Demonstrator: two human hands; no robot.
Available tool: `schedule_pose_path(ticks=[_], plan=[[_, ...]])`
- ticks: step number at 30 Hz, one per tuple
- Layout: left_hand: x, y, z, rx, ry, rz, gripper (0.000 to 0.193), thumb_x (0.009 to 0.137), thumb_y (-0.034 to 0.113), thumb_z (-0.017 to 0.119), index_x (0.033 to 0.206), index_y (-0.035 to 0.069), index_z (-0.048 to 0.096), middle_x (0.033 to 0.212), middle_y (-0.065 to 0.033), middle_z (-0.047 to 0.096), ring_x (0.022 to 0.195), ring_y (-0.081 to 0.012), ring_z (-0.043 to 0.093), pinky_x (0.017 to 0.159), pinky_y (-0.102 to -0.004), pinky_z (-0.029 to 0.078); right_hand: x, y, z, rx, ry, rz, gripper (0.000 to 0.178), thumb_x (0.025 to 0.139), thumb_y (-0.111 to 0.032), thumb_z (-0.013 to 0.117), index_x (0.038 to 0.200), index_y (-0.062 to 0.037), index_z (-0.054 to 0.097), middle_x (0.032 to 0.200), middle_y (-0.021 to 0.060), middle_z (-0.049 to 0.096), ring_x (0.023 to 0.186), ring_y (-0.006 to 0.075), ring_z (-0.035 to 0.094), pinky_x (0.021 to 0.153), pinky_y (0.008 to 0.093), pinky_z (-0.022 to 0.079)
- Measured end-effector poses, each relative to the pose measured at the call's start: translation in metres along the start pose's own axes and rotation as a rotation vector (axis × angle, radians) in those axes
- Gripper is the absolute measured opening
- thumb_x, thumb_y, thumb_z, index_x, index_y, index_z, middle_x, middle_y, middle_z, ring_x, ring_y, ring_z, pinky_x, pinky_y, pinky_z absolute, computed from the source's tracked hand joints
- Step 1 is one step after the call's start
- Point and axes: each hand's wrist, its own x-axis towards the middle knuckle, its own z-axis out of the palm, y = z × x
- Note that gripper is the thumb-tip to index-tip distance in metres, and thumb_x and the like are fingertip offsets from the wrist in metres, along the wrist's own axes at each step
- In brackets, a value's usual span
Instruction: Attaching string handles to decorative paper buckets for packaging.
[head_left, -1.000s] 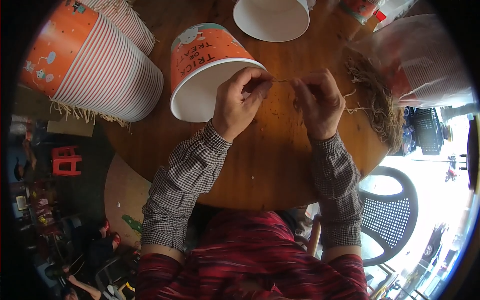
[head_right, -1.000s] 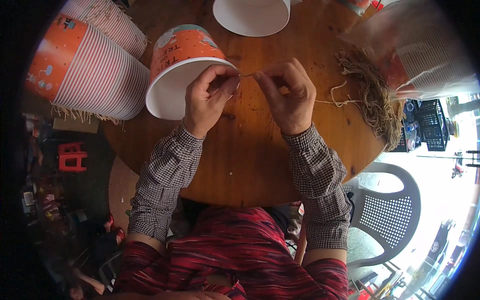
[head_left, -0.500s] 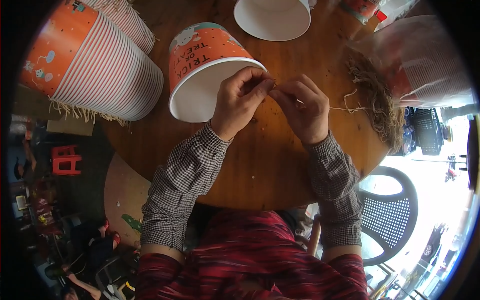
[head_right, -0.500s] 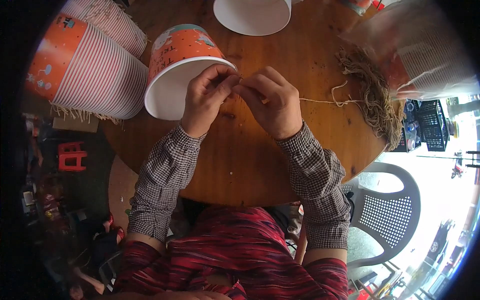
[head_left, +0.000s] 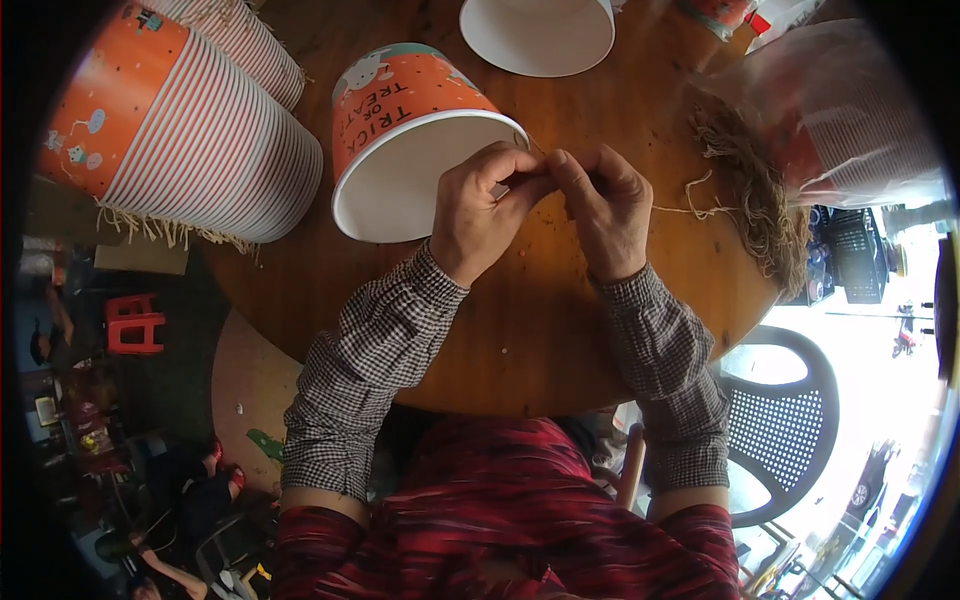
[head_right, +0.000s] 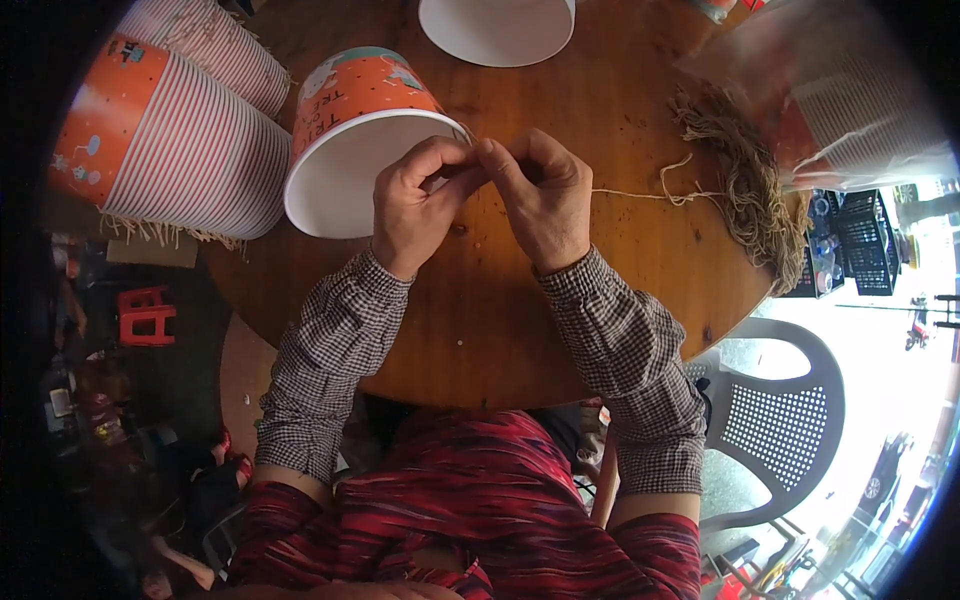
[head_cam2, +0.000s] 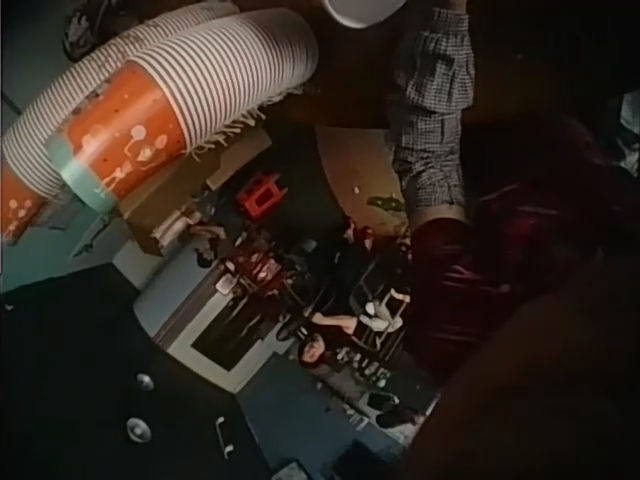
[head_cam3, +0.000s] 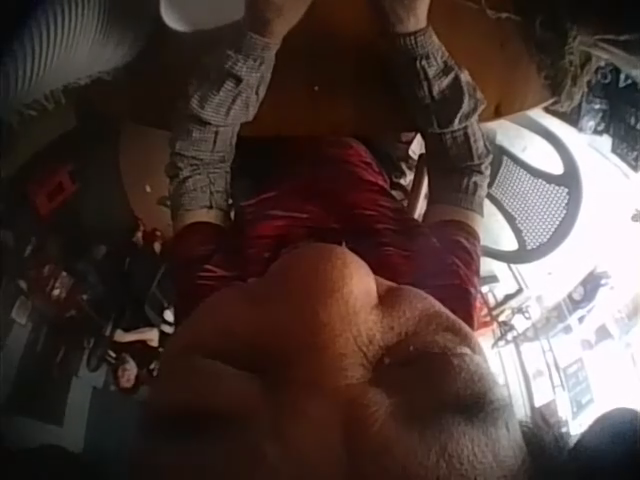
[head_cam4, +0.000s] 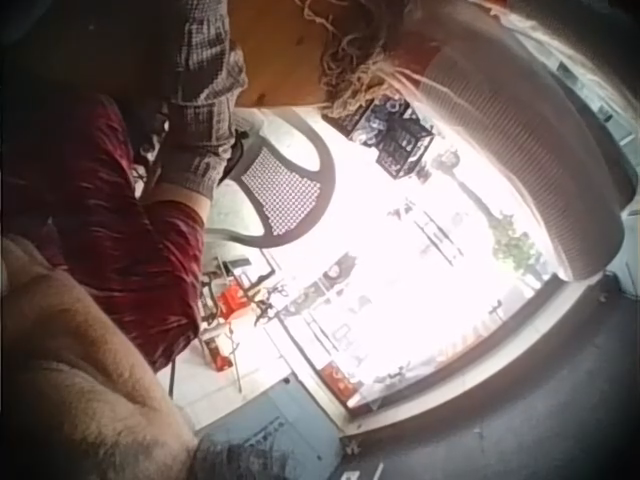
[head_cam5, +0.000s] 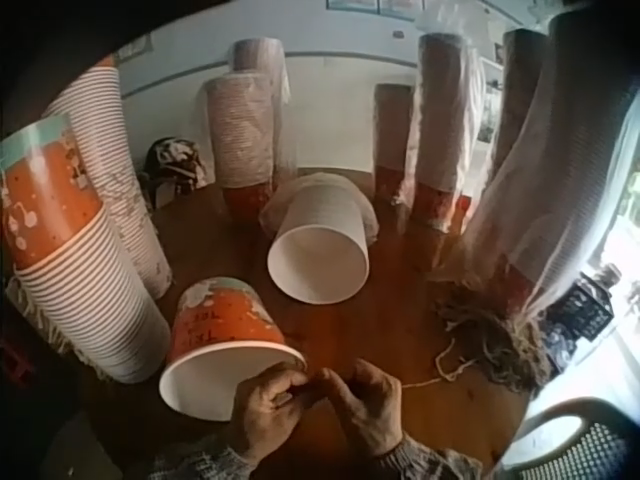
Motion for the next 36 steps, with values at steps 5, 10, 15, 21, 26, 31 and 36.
schedule_pose_path(ticks=[5, 10, 15, 21, 26, 31, 36], plan=[[0.000, 0.000, 0.003, -0.057, 0.016, -0.058, 0.007, 0.082, 0.001, 0.069, 0.087, -0.001, 0.065, 0.080, -0.0056, 0.066, 0.072, -0.0118, 0.063, 0.063, -0.0249, 0.052, 0.002, 0.004, -0.003, -0.036, 0.018, -0.056, 0.020, 0.088, -0.013, 0.069, 0.074, -0.0017, 0.060, 0.062, -0.0047, 0.053, 0.058, 0.0016, 0.044, 0.050, 0.0188, 0.036], [0.002, 0.005, -0.006, -0.337, 0.023, -0.279, 0.011, 0.088, 0.004, 0.065, 0.096, -0.002, 0.067, 0.088, -0.0043, 0.068, 0.076, -0.0074, 0.062, 0.069, -0.0223, 0.053, 0.010, -0.005, -0.013, 0.231, 0.004, 0.052, 0.015, 0.090, -0.016, 0.066, 0.089, -0.0011, 0.062, 0.069, -0.0007, 0.059, 0.053, 0.0054, 0.052, 0.045, 0.0191, 0.041], [0.002, 0.005, -0.007, -0.382, 0.026, -0.322, 0.016, 0.092, 0.008, 0.061, 0.102, -0.004, 0.064, 0.090, -0.0049, 0.068, 0.080, -0.0083, 0.063, 0.074, -0.0218, 0.053, 0.011, -0.003, -0.014, 0.241, -0.213, 0.095, 0.017, 0.089, -0.009, 0.064, 0.104, 0.0005, 0.061, 0.086, 0.0064, 0.068, 0.065, 0.0102, 0.065, 0.050, 0.0203, 0.050], [0.000, 0.003, -0.004, -0.387, 0.029, -0.286, 0.015, 0.092, 0.009, 0.060, 0.101, -0.003, 0.064, 0.090, -0.0037, 0.067, 0.079, -0.0074, 0.062, 0.072, -0.0206, 0.052, 0.008, 0.001, -0.011, 0.047, -0.171, -0.018, 0.011, 0.089, -0.004, 0.062, 0.098, 0.0020, 0.062, 0.083, 0.0056, 0.067, 0.068, 0.0100, 0.066, 0.056, 0.0214, 0.052], [0.002, 0.000, -0.006, -0.306, 0.040, -0.252, 0.012, 0.092, 0.008, 0.060, 0.099, -0.001, 0.063, 0.090, -0.0026, 0.066, 0.078, -0.0072, 0.060, 0.071, -0.0209, 0.051, 0.003, 0.005, -0.006, -0.156, -0.127, -0.190, 0.010, 0.087, -0.003, 0.063, 0.094, 0.0023, 0.062, 0.080, 0.0084, 0.067, 0.068, 0.0124, 0.066, 0.060, 0.0243, 0.053], [-0.001, -0.003, -0.003, -0.272, 0.084, -0.216, 0.010, 0.090, 0.006, 0.063, 0.097, -0.001, 0.063, 0.086, -0.0034, 0.066, 0.071, -0.0066, 0.059, 0.065, -0.0199, 0.049, 0.001, 0.004, -0.004, -0.265, -0.115, -0.298, 0.009, 0.085, -0.003, 0.064, 0.093, 0.0012, 0.062, 0.079, 0.0100, 0.067, 0.069, 0.0150, 0.067, 0.061, 0.0257, 0.053], [-0.002, -0.002, -0.003, -0.156, 0.023, -0.146, 0.017, 0.089, 0.006, 0.064, 0.105, 0.002, 0.063, 0.086, -0.0047, 0.067, 0.081, -0.0094, 0.064, 0.073, -0.0213, 0.053, 0.001, 0.003, -0.006, -0.200, -0.096, -0.232, 0.009, 0.086, -0.006, 0.064, 0.093, -0.0005, 0.062, 0.082, 0.0086, 0.068, 0.071, 0.0179, 0.068, 0.061, 0.0263, 0.053]])
